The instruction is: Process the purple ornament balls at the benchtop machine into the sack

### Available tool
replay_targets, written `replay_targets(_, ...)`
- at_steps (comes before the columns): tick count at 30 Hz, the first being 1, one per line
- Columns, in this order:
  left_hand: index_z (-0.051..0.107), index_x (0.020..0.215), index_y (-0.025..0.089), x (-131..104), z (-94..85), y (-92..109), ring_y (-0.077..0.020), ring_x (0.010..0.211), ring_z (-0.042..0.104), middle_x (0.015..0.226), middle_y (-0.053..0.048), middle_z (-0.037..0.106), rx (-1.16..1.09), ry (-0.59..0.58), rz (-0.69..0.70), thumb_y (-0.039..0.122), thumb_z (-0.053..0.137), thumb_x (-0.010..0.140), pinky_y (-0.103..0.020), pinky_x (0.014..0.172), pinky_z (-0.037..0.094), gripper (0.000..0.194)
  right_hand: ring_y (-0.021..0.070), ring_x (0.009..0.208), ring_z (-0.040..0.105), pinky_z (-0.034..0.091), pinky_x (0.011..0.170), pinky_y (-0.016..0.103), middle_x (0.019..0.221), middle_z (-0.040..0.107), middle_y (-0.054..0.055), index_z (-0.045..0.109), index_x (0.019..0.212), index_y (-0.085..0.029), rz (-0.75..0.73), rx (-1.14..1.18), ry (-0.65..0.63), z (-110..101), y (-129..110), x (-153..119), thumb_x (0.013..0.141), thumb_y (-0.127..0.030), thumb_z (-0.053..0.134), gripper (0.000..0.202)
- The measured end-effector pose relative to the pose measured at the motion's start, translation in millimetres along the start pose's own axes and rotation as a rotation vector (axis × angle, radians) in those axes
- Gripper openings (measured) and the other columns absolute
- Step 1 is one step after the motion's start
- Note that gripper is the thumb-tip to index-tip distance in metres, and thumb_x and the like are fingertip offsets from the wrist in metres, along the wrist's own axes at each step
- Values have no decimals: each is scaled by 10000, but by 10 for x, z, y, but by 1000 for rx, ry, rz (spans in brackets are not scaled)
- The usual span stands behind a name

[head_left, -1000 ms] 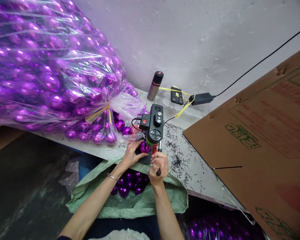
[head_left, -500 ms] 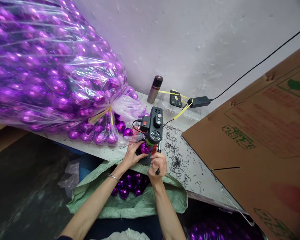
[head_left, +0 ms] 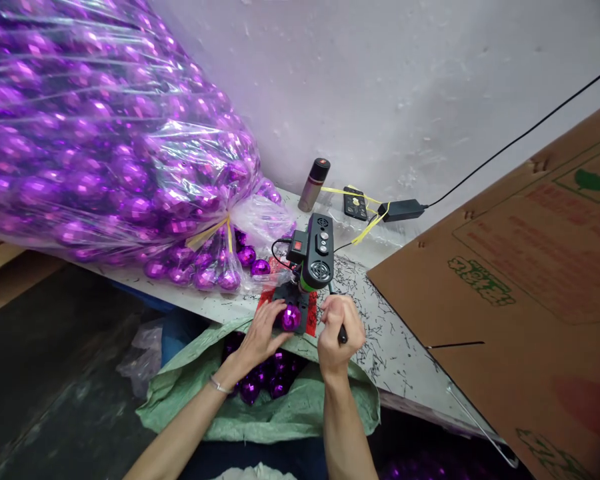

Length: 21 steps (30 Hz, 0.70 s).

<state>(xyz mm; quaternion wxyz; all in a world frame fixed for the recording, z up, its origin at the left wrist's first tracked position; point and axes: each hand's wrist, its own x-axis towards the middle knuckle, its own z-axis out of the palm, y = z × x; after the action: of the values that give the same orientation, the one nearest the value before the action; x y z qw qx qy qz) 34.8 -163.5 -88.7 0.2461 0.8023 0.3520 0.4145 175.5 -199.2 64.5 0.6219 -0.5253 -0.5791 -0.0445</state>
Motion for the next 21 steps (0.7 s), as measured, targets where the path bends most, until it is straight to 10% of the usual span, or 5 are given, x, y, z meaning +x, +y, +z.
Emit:
replay_targets(4, 376, 1523, 201, -73, -261, 49, -345, 1367, 557, 1479, -198, 562, 92, 77, 25, 494, 662, 919, -524, 1108, 480, 729, 125, 676, 559, 434, 629, 278, 717, 552, -10, 491, 711, -216, -62, -25, -4, 31, 68, -149, 980, -84, 438, 305)
replay_targets(8, 566, 1360, 176, 544, -485, -117, -316, 1269, 619, 1328, -179, 666, 260, 200, -142, 363, 468, 1031, -493, 1109, 458, 391, 125, 686, 562, 438, 638, 274, 728, 545, -11, 480, 710, -218, -74, -19, 16, 66, 105, -230, 969, -58, 433, 308)
replay_targets(13, 632, 1216, 75, 1189, -507, -326, -370, 995, 711, 994, -224, 727, 465, -52, -431, 469, 549, 989, -463, 887, 541, 462, 118, 674, 557, 431, 625, 263, 725, 545, -18, 478, 719, -219, -109, -29, 1, 57, 82, -186, 963, -49, 444, 300)
replay_targets(16, 613, 1270, 107, 1233, -509, -342, -354, 1011, 719, 1034, -191, 740, 319, -55, -468, 454, 687, 910, -452, 904, 547, 505, 120, 673, 558, 435, 621, 264, 717, 544, -18, 477, 720, -221, -128, -30, 3, 52, 78, -176, 965, -53, 441, 300)
replay_targets(21, 546, 1364, 168, 1015, -628, -227, -255, 1070, 724, 1238, -140, 717, -454, 295, -555, 517, 694, 883, -402, 950, 580, 613, 128, 663, 561, 435, 620, 282, 690, 541, -13, 474, 691, -223, -70, -23, 14, 54, 45, -129, 979, -90, 443, 319)
